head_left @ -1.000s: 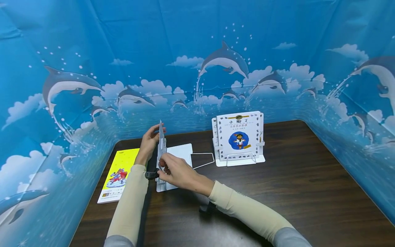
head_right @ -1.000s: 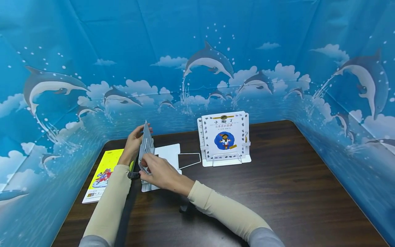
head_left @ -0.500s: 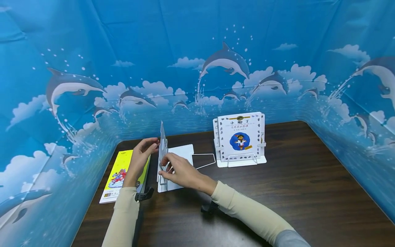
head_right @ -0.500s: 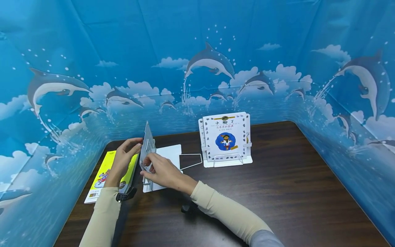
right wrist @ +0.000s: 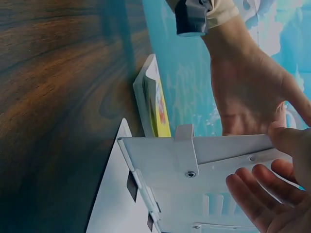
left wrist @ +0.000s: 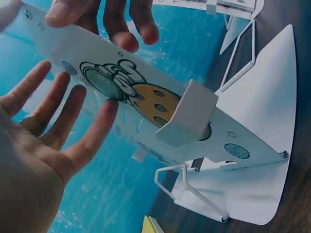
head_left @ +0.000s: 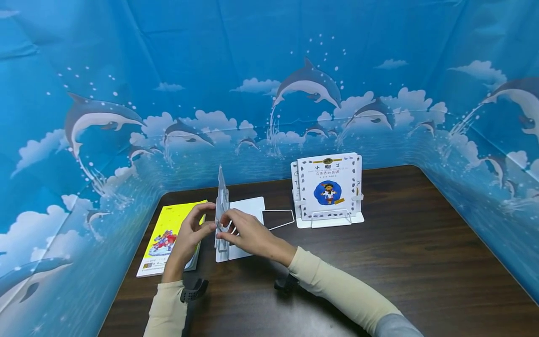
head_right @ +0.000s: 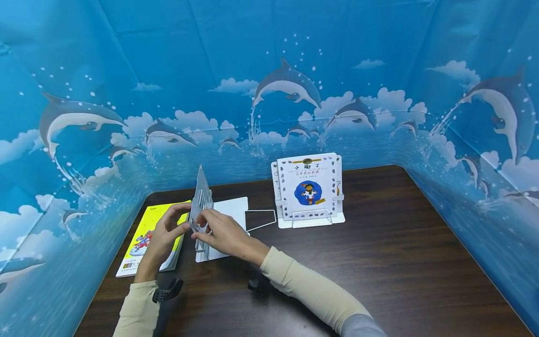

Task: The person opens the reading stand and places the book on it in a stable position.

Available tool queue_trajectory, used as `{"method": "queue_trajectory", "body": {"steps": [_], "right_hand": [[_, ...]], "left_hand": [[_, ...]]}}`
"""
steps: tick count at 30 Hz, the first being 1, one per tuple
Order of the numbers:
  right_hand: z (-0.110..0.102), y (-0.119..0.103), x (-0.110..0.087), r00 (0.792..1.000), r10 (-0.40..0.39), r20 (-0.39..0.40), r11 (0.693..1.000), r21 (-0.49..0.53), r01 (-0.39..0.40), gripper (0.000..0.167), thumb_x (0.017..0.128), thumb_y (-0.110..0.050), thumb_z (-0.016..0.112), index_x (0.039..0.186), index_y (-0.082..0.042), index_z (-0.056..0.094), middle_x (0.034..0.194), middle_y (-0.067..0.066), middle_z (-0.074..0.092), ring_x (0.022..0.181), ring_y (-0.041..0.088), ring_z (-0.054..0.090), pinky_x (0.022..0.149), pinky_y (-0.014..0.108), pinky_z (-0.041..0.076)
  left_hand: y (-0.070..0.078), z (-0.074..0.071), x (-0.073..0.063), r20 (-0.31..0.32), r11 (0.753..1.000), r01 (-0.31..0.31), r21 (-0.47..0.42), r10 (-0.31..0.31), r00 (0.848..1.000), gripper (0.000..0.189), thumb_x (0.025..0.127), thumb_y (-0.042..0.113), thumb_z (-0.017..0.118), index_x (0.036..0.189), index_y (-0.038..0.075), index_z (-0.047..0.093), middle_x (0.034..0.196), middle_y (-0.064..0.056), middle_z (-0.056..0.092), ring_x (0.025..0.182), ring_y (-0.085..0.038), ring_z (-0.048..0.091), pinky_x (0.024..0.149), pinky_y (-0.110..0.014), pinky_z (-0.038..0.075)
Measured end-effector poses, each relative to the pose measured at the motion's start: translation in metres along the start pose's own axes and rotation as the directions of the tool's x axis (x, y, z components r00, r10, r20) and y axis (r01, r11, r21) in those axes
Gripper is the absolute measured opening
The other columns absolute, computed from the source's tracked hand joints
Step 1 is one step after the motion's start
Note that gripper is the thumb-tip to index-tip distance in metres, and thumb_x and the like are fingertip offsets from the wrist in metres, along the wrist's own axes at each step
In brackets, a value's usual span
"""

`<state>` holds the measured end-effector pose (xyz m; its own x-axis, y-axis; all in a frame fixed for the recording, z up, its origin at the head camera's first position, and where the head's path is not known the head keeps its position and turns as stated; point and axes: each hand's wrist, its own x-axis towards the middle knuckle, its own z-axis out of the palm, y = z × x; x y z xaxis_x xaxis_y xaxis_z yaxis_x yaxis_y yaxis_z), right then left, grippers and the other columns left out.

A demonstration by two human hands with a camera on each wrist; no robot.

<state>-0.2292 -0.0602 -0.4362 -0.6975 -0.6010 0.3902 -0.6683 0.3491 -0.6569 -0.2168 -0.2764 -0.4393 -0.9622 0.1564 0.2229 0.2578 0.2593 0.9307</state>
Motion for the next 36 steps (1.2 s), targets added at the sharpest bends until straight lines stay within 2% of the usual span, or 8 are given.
{"method": "queue_trajectory", "body": {"steps": [3, 5, 8, 14, 21, 29, 32, 36], "right_hand": [[-0.004, 0.002, 0.001, 0.999, 0.013, 0.036, 1.000, -0.003, -0.013, 0.031, 0.102, -0.028, 0.074, 0.124, -0.010, 0.061, 0.112, 0.004, 0.068, 0.098, 0.018, 0.071, 0.074, 0.010, 0.052], [-0.009, 0.004, 0.004, 0.997, 0.027, 0.077, 0.999, 0.034, -0.029, 0.030, 0.102, -0.024, 0.075, 0.126, -0.010, 0.062, 0.115, 0.004, 0.069, 0.098, 0.014, 0.070, 0.077, 0.011, 0.054], [-0.022, 0.013, 0.012, 0.992, 0.046, 0.120, 0.994, 0.095, -0.057, 0.030, 0.103, -0.020, 0.074, 0.128, -0.008, 0.064, 0.118, 0.005, 0.071, 0.100, 0.012, 0.068, 0.081, 0.015, 0.057], [-0.058, 0.040, 0.038, 0.991, 0.135, 0.004, 0.985, 0.111, -0.134, 0.022, 0.107, -0.015, 0.067, 0.126, -0.006, 0.067, 0.118, 0.008, 0.072, 0.105, 0.020, 0.070, 0.090, 0.028, 0.059], [-0.085, 0.059, 0.070, 0.964, 0.248, -0.099, 0.967, 0.085, -0.240, 0.027, 0.110, -0.017, 0.061, 0.134, -0.005, 0.061, 0.127, 0.012, 0.069, 0.116, 0.025, 0.069, 0.098, 0.037, 0.059], [-0.085, 0.066, 0.097, 0.959, 0.281, -0.042, 0.954, 0.118, -0.275, 0.050, 0.113, -0.020, 0.054, 0.161, -0.009, 0.042, 0.160, 0.014, 0.051, 0.147, 0.032, 0.054, 0.117, 0.044, 0.050], [-0.081, 0.067, 0.101, 0.965, 0.263, -0.001, 0.956, 0.138, -0.261, 0.048, 0.115, -0.018, 0.050, 0.161, -0.010, 0.043, 0.160, 0.013, 0.052, 0.149, 0.031, 0.052, 0.120, 0.045, 0.047], [-0.077, 0.067, 0.103, 0.968, 0.253, 0.007, 0.955, 0.159, -0.250, 0.039, 0.115, -0.018, 0.046, 0.152, -0.008, 0.054, 0.147, 0.013, 0.062, 0.139, 0.029, 0.059, 0.115, 0.045, 0.051]], "left_hand": [[0.000, 0.005, -0.001, 0.006, 0.999, -0.029, -0.018, 0.029, 1.000, 0.057, 0.096, 0.001, 0.073, 0.147, -0.001, 0.048, 0.144, -0.003, 0.055, 0.120, -0.007, 0.065, 0.094, -0.019, 0.059], [0.000, 0.006, -0.002, -0.003, 0.999, -0.045, 0.011, 0.045, 0.999, 0.059, 0.094, -0.001, 0.077, 0.146, -0.001, 0.049, 0.145, -0.010, 0.054, 0.114, -0.004, 0.067, 0.091, -0.020, 0.060], [0.003, 0.007, -0.002, -0.019, 0.996, -0.079, 0.049, 0.080, 0.997, 0.058, 0.092, -0.002, 0.078, 0.144, -0.001, 0.052, 0.146, -0.017, 0.053, 0.117, -0.006, 0.063, 0.093, -0.019, 0.059], [0.004, 0.005, -0.002, -0.025, 0.994, -0.086, 0.063, 0.088, 0.996, 0.056, 0.093, -0.001, 0.078, 0.144, 0.000, 0.056, 0.145, -0.011, 0.054, 0.123, -0.009, 0.059, 0.094, -0.019, 0.059], [0.006, 0.004, -0.001, 0.006, 0.992, -0.083, 0.093, 0.082, 0.997, 0.052, 0.092, 0.002, 0.079, 0.141, 0.000, 0.061, 0.144, -0.020, 0.056, 0.118, -0.002, 0.063, 0.091, -0.018, 0.058], [0.007, 0.003, 0.000, 0.008, 0.989, -0.088, 0.116, 0.088, 0.996, 0.050, 0.091, 0.002, 0.079, 0.139, 0.000, 0.064, 0.143, -0.022, 0.059, 0.119, 0.002, 0.062, 0.090, -0.020, 0.059], [0.006, 0.002, -0.001, 0.010, 0.988, -0.102, 0.113, 0.101, 0.995, 0.049, 0.091, 0.001, 0.079, 0.138, -0.002, 0.064, 0.143, -0.024, 0.059, 0.120, 0.001, 0.062, 0.088, -0.021, 0.060], [0.004, -0.002, -0.003, -0.003, 0.988, -0.120, 0.101, 0.121, 0.993, 0.047, 0.091, -0.001, 0.078, 0.137, -0.002, 0.066, 0.140, -0.021, 0.063, 0.121, -0.001, 0.062, 0.084, -0.022, 0.062]]}}
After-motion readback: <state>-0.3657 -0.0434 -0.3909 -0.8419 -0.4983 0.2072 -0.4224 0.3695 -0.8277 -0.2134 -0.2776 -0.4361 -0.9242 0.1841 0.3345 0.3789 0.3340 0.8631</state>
